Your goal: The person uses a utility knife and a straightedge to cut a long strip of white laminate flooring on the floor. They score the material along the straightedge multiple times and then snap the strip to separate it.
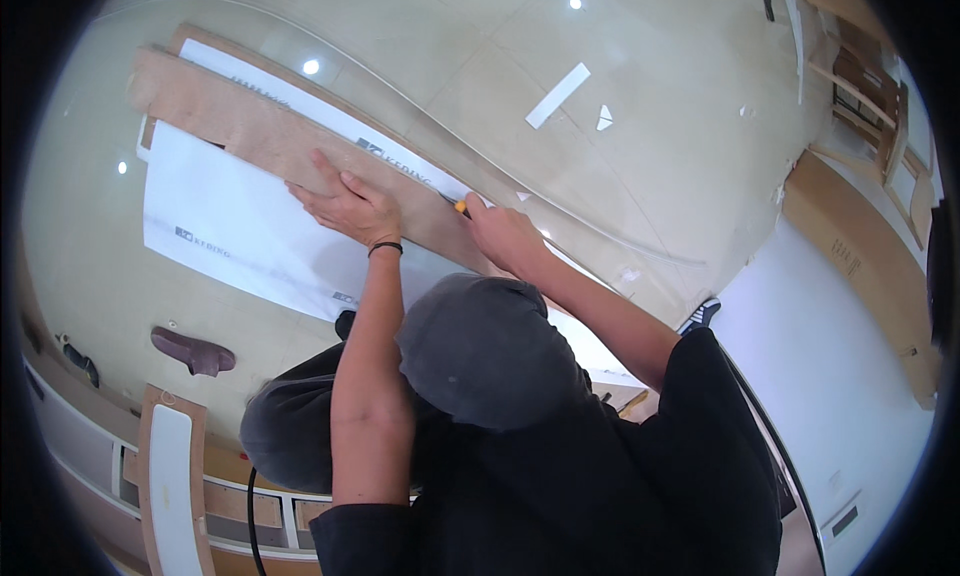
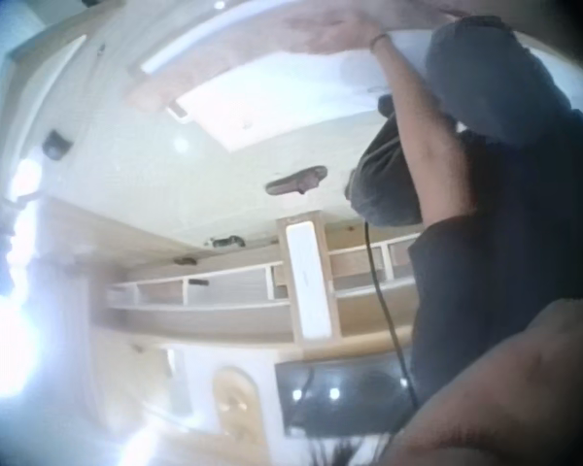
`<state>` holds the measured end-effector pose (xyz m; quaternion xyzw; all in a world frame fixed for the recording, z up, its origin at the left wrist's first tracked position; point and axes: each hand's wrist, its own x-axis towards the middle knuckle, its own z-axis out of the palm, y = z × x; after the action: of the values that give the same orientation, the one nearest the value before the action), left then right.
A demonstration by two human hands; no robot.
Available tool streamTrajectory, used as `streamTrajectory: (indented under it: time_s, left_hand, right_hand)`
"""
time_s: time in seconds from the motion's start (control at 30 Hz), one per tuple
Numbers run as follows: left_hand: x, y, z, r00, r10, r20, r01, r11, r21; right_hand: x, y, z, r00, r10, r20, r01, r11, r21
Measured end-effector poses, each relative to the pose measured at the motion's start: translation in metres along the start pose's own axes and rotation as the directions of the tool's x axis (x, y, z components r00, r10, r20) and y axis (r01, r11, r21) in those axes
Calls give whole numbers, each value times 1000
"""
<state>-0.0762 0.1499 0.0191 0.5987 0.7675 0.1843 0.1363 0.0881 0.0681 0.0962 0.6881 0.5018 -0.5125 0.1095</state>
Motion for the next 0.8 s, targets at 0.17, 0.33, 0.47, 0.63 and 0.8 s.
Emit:
streamTrajectory:
  time_s: [0.17, 0.33, 0.47, 0.63, 0.8]
  left_hand:
    - [-1, -2, 1, 1000, 12, -20, -13, 1000, -14]
    - [-1, -6, 7, 999, 28, -41, -28, 1000, -8]
    - [-4, -6, 8, 999, 21, -26, -21, 999, 24]
    - [0, -4, 6, 999, 27, -22, -28, 999, -16]
    - [-1, -6, 6, 994, 75, -75, -76, 997, -8]
  right_hand:
    - [-46, 61, 28, 999, 38, 1, -38, 999, -2]
    - [-98, 119, 56, 989, 146, 26, -142, 984, -106]
    - [-111, 139, 71, 990, 141, 17, -140, 987, -79]
    - [-106, 111, 43, 966, 234, 107, -218, 965, -148]
    - [-76, 36, -17, 985, 155, -78, -156, 988, 1]
